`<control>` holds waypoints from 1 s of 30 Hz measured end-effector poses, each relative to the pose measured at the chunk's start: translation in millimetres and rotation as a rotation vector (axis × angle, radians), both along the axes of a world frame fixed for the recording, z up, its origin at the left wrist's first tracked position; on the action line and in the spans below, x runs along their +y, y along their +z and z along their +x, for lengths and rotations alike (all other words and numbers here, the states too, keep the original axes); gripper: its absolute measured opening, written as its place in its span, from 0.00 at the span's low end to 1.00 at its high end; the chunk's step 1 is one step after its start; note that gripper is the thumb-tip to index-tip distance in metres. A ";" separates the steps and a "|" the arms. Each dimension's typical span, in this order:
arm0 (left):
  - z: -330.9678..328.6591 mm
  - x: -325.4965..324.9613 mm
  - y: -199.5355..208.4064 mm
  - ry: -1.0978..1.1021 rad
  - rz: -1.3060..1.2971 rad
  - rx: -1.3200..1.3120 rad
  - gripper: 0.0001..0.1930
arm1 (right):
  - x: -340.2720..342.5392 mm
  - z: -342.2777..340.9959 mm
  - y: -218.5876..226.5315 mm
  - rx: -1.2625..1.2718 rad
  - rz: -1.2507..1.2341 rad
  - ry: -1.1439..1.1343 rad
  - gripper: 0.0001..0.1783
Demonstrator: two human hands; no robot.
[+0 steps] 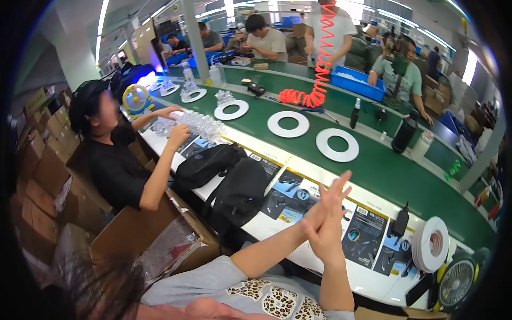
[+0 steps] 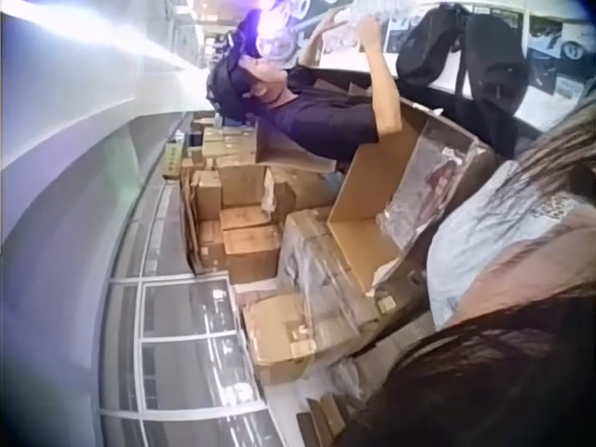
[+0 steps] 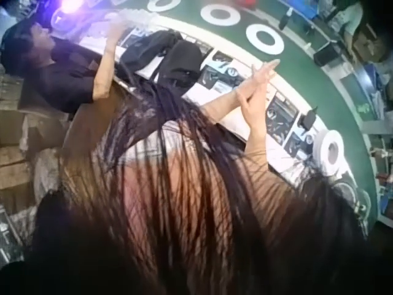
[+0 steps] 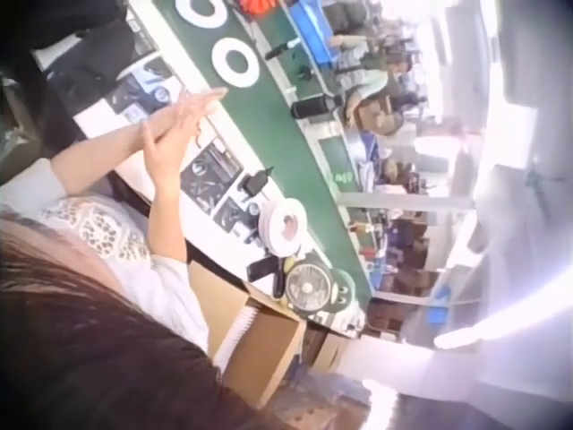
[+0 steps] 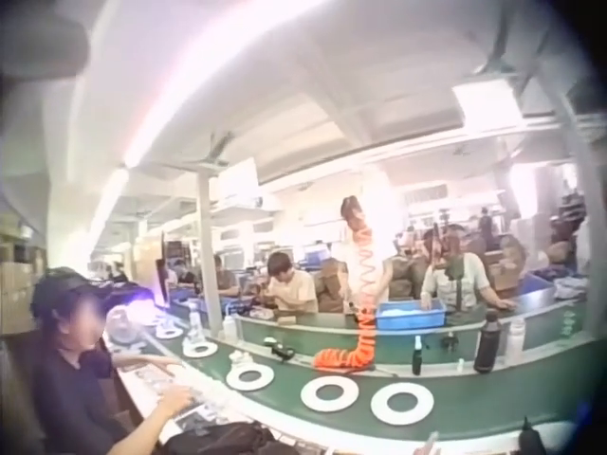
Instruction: Assembling LED light components on an assembly line by applying adhesive rings and inspecting plastic housings.
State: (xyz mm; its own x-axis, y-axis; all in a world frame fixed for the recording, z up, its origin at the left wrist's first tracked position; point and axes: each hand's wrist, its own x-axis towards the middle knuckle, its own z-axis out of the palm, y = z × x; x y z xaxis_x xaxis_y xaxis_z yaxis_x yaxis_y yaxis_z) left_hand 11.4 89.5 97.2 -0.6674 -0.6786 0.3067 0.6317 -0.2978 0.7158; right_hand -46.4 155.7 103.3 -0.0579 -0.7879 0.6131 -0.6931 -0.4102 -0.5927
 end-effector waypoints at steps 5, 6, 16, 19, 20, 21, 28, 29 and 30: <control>18.0 -1.1 7.2 -0.095 -0.341 -0.394 0.34 | 14.7 -4.7 18.9 -0.153 0.181 0.184 0.38; 21.1 2.5 12.0 -0.144 -0.383 -0.453 0.34 | 21.4 -9.1 24.1 -0.148 0.189 0.275 0.34; 26.4 -27.6 -17.3 -0.137 -1.032 -1.092 0.25 | 46.7 -82.1 20.6 0.130 0.525 0.095 0.42; 19.7 -44.6 -22.8 0.147 -0.735 -0.808 0.20 | 73.7 -118.2 39.6 0.228 0.597 -0.346 0.43; 9.0 -46.6 -24.3 0.196 -0.596 -0.713 0.19 | 90.5 -143.5 34.4 0.267 0.528 -0.448 0.44; -2.9 -48.7 -32.2 0.228 -0.574 -0.648 0.19 | 106.0 -159.5 44.9 0.269 0.553 -0.561 0.44; -22.2 -61.9 -90.0 0.303 -0.612 -0.614 0.20 | 178.2 -276.9 8.7 0.318 0.795 -1.124 0.56; -22.3 -59.7 -93.2 0.332 -0.603 -0.579 0.20 | 181.3 -280.8 1.6 0.320 0.829 -1.107 0.53; -22.9 -57.5 -93.1 0.359 -0.596 -0.539 0.20 | 183.7 -285.5 -12.8 0.374 0.839 -1.150 0.50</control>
